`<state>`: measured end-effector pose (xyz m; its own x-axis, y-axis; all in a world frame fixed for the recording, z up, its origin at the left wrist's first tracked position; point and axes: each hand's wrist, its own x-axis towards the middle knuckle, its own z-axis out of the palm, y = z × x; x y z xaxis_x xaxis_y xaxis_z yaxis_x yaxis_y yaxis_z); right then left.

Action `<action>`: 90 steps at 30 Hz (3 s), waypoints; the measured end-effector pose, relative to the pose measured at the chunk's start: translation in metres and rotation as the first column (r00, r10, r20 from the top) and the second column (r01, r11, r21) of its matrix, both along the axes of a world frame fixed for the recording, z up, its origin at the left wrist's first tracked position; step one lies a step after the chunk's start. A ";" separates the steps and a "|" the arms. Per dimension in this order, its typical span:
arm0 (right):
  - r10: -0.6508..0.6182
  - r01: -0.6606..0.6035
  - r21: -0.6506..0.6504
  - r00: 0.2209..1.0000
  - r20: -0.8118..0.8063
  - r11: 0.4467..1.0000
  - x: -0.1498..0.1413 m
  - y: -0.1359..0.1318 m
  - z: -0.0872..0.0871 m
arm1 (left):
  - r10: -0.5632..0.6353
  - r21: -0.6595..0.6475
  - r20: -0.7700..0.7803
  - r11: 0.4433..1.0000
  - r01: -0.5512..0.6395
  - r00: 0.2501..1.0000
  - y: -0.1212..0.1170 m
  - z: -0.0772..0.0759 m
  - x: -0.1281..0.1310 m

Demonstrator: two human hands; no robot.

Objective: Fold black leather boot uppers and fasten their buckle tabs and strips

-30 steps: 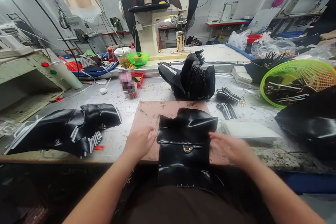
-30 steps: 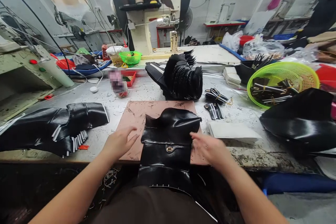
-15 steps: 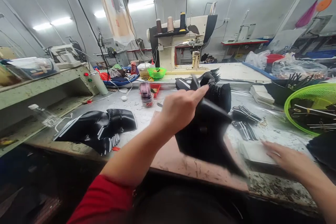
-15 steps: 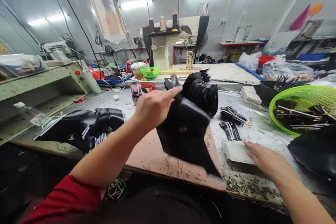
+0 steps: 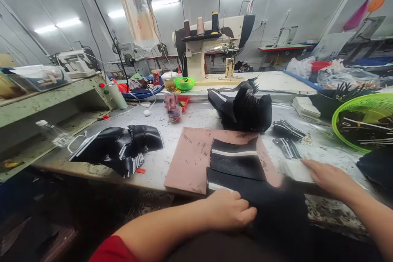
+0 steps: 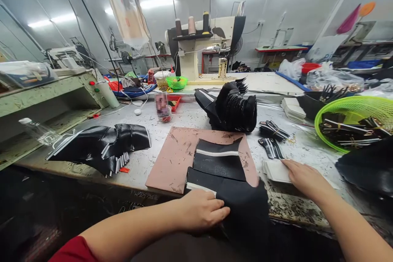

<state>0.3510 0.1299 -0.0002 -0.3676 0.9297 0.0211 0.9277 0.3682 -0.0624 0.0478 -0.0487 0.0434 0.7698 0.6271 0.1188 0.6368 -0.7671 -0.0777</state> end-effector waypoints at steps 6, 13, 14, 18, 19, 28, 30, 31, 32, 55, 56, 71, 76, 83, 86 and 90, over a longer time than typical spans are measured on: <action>0.058 -0.081 0.159 0.988 0.141 0.984 -0.003 -0.014 0.007 | 0.031 -0.170 0.017 0.985 -0.027 0.999 0.026 0.009 -0.016; 0.179 -0.269 0.547 0.960 0.214 0.793 0.004 -0.021 0.002 | 0.148 -0.323 -0.005 0.936 -0.142 0.989 0.010 -0.016 -0.016; 0.208 -0.305 0.575 0.951 0.230 0.759 0.004 -0.021 0.002 | 0.163 -0.325 -0.010 0.933 -0.157 0.987 0.009 -0.014 -0.013; 0.270 -0.399 0.611 0.916 0.297 0.684 0.002 -0.023 0.006 | 0.150 -0.274 0.026 0.952 -0.138 0.988 0.013 -0.006 -0.001; 0.252 -0.387 0.601 0.920 0.299 0.699 0.001 -0.023 0.008 | 0.126 -0.248 0.036 0.962 -0.113 0.991 0.014 -0.007 0.002; 0.149 -0.118 -0.119 0.940 0.306 0.986 -0.015 -0.022 0.035 | 0.129 -0.005 -0.028 0.992 -0.129 0.991 0.014 -0.036 0.027; 0.161 -0.088 -0.305 0.962 0.222 0.948 -0.011 -0.019 0.043 | 0.119 -0.029 -0.013 0.992 -0.120 0.993 0.010 -0.034 0.027; 0.152 -0.084 -0.349 0.973 0.174 0.933 -0.008 -0.017 0.049 | 0.113 -0.069 0.007 0.991 -0.112 0.994 0.009 -0.030 0.025; 0.133 -0.080 -0.356 0.983 0.125 0.931 -0.006 -0.015 0.058 | 0.118 -0.125 0.040 0.986 -0.112 0.992 0.009 -0.025 0.022; -0.109 -0.312 -0.755 0.886 -0.450 0.578 -0.081 -0.037 0.027 | 0.895 -0.971 0.140 0.208 -0.119 0.423 0.083 -0.020 -0.019; -0.140 -0.300 -0.761 0.881 -0.453 0.576 -0.078 -0.039 0.026 | 0.890 -0.970 0.142 0.211 -0.117 0.432 0.084 -0.020 -0.020; -0.087 -0.219 -0.707 0.925 -0.370 0.672 -0.087 -0.037 0.038 | 0.755 -0.762 0.195 0.518 -0.388 0.625 0.075 -0.004 -0.030; -0.120 -0.190 -0.707 0.923 -0.364 0.681 -0.085 -0.036 0.039 | 0.768 -0.694 0.157 0.533 -0.484 0.622 0.070 -0.006 -0.028; -0.168 -0.189 -0.747 0.912 -0.374 0.637 -0.088 -0.034 0.036 | 0.772 -0.729 0.180 0.521 -0.445 0.610 0.070 -0.016 -0.035; -0.185 -0.179 -0.758 0.911 -0.368 0.627 -0.088 -0.031 0.034 | 0.781 -0.709 0.187 0.527 -0.469 0.595 0.072 -0.017 -0.034; -0.169 -0.151 -0.776 0.934 -0.315 0.612 -0.090 -0.027 0.035 | 0.787 -0.676 0.185 0.537 -0.506 0.588 0.073 -0.017 -0.031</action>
